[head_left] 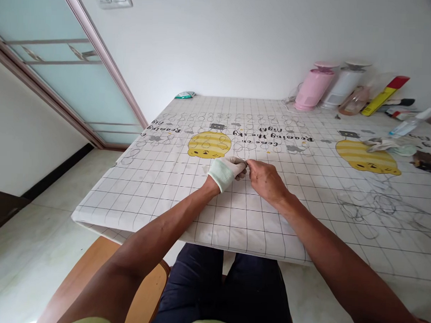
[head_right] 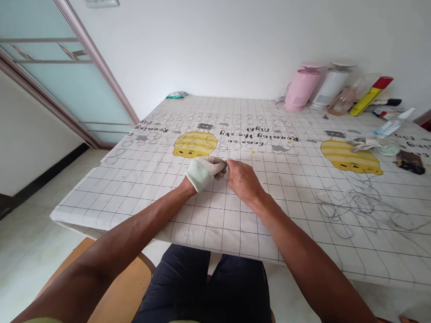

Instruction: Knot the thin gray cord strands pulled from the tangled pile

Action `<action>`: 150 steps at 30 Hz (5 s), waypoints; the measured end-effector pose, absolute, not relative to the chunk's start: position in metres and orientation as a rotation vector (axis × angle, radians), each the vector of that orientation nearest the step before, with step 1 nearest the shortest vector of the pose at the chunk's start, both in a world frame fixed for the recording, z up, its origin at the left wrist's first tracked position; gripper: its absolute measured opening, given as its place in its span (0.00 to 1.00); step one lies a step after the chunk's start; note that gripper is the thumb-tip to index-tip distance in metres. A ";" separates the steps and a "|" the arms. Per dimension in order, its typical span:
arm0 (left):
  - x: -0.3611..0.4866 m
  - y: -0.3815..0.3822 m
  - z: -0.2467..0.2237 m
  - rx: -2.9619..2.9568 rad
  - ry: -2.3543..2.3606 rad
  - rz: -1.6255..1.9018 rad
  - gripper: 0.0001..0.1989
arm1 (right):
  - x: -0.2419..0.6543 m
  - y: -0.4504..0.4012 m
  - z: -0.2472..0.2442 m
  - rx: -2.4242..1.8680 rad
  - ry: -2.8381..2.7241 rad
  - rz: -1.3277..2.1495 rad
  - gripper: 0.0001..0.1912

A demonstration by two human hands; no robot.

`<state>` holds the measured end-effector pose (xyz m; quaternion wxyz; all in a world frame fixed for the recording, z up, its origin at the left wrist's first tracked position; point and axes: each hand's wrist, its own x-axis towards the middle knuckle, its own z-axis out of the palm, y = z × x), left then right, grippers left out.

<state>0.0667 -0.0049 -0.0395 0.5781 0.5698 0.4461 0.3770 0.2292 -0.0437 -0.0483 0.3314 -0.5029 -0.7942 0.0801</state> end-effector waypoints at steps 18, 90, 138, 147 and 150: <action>0.066 -0.002 -0.041 1.203 1.048 0.942 0.06 | 0.234 -0.045 -0.047 -1.365 -1.862 0.314 0.16; 0.069 -0.025 -0.042 2.540 1.501 0.792 0.15 | 0.238 -0.045 -0.031 -1.189 -1.370 0.838 0.14; 0.073 -0.017 -0.040 1.940 1.560 0.656 0.21 | 0.232 -0.046 -0.040 -1.231 -1.460 0.598 0.17; 0.063 -0.025 -0.020 2.318 1.533 0.695 0.35 | 0.237 -0.044 -0.038 -1.251 -1.390 0.620 0.17; 0.063 -0.030 -0.016 2.543 1.426 0.590 0.24 | 0.239 -0.044 -0.034 -1.253 -1.317 0.719 0.15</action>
